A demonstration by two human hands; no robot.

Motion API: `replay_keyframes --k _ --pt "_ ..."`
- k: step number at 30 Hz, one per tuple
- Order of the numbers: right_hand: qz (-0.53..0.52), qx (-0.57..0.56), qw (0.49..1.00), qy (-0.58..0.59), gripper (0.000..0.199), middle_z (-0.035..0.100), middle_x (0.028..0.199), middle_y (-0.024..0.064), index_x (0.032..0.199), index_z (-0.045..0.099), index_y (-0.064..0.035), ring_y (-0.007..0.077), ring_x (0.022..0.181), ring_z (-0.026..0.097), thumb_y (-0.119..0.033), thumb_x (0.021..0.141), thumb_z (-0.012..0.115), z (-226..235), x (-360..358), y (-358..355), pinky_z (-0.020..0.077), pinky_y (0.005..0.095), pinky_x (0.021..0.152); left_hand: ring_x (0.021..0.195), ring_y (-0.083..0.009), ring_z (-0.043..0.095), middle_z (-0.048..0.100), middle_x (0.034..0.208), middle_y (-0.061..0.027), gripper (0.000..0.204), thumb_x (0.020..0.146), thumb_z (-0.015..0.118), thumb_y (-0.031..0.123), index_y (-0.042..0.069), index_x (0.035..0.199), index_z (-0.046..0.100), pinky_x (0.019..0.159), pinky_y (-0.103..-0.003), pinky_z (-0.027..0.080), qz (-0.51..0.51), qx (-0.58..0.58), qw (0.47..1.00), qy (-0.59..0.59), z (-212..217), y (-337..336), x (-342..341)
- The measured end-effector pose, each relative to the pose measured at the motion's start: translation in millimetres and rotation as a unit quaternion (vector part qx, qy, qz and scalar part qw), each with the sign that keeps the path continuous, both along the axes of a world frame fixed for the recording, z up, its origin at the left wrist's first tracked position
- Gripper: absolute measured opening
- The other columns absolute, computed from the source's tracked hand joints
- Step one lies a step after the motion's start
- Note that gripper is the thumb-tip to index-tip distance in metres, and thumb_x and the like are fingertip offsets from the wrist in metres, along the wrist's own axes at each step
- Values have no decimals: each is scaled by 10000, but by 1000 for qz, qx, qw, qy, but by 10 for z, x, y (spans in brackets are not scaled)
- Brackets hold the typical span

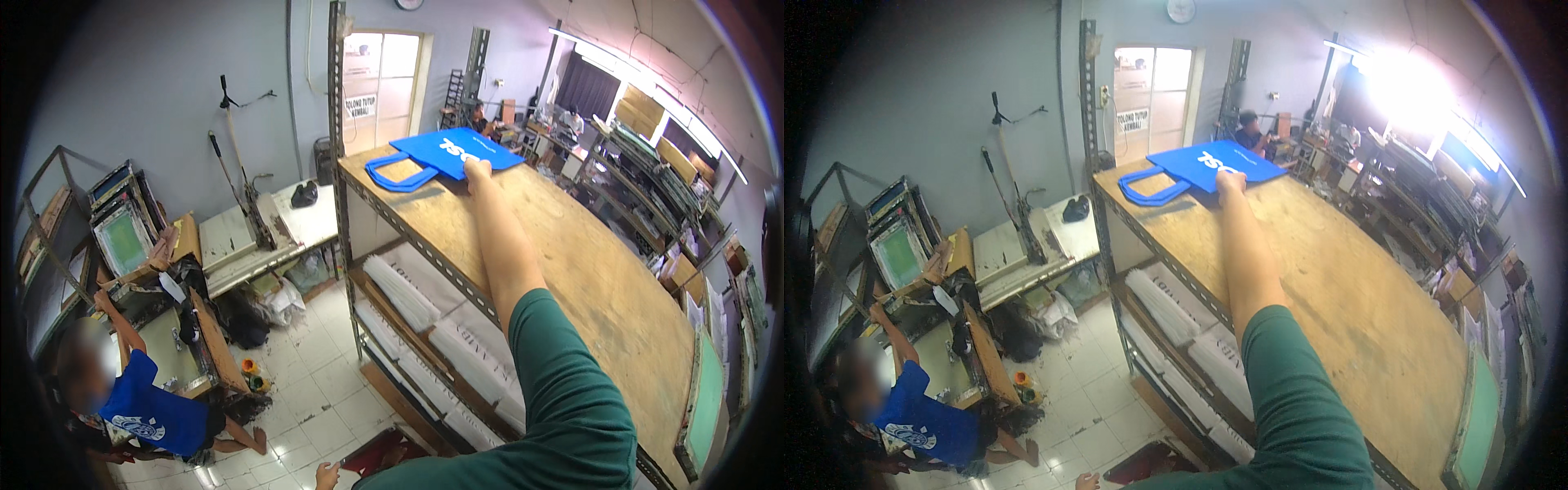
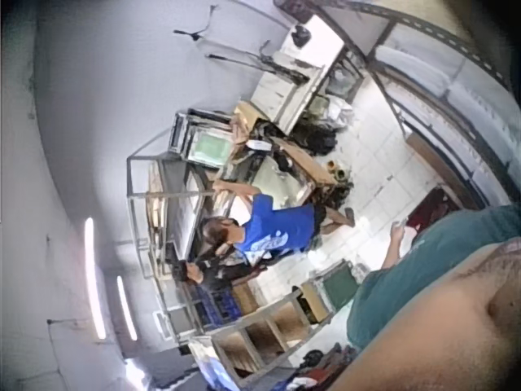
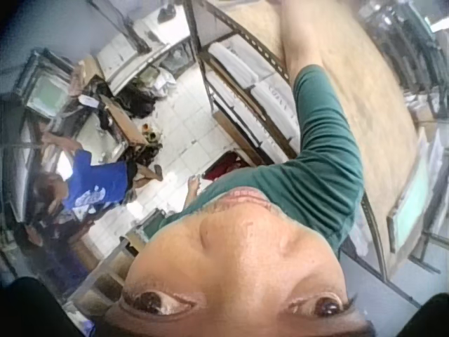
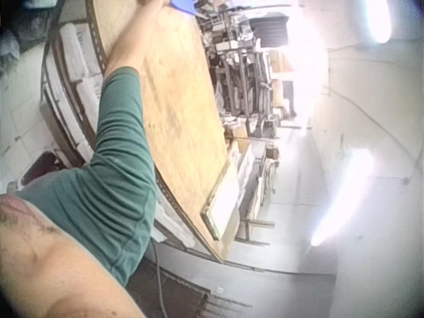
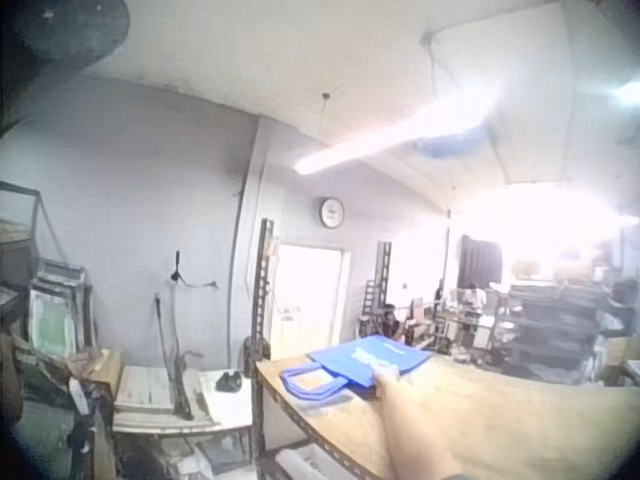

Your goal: The person repeatedly picks up blue tote bags from a pile on the floor and places them onto a wooden shelf. They handle the bags one by one, arranging them in a row on the shelf surface.

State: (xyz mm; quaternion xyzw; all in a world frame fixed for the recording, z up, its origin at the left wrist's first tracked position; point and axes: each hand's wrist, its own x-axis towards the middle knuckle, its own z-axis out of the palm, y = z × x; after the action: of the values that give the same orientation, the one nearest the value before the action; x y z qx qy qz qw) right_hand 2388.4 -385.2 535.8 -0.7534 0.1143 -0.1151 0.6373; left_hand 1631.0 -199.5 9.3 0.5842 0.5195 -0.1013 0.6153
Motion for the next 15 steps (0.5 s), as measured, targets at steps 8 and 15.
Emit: replay_keyframes --k 8,15 --pt "21 -285 949 -134 895 405 1240 286 1347 194 -47 353 1186 386 -278 618 660 767 -473 -399 330 394 966 813 -219 591 605 893 -142 508 703 713 256 -2 1080 491 720 -314 475 -163 224 952 -126 1332 -118 918" --pt "295 -338 869 -209 822 575 1009 264 1393 113 -155 326 822 614 -86 731 596 2274 -2950 -1642 510 390 734 713 -181 525 564 799 -90 247 779 608 103 -5 990 540 663 -288 429 -137 299 763 -557 3555 -791 2568"
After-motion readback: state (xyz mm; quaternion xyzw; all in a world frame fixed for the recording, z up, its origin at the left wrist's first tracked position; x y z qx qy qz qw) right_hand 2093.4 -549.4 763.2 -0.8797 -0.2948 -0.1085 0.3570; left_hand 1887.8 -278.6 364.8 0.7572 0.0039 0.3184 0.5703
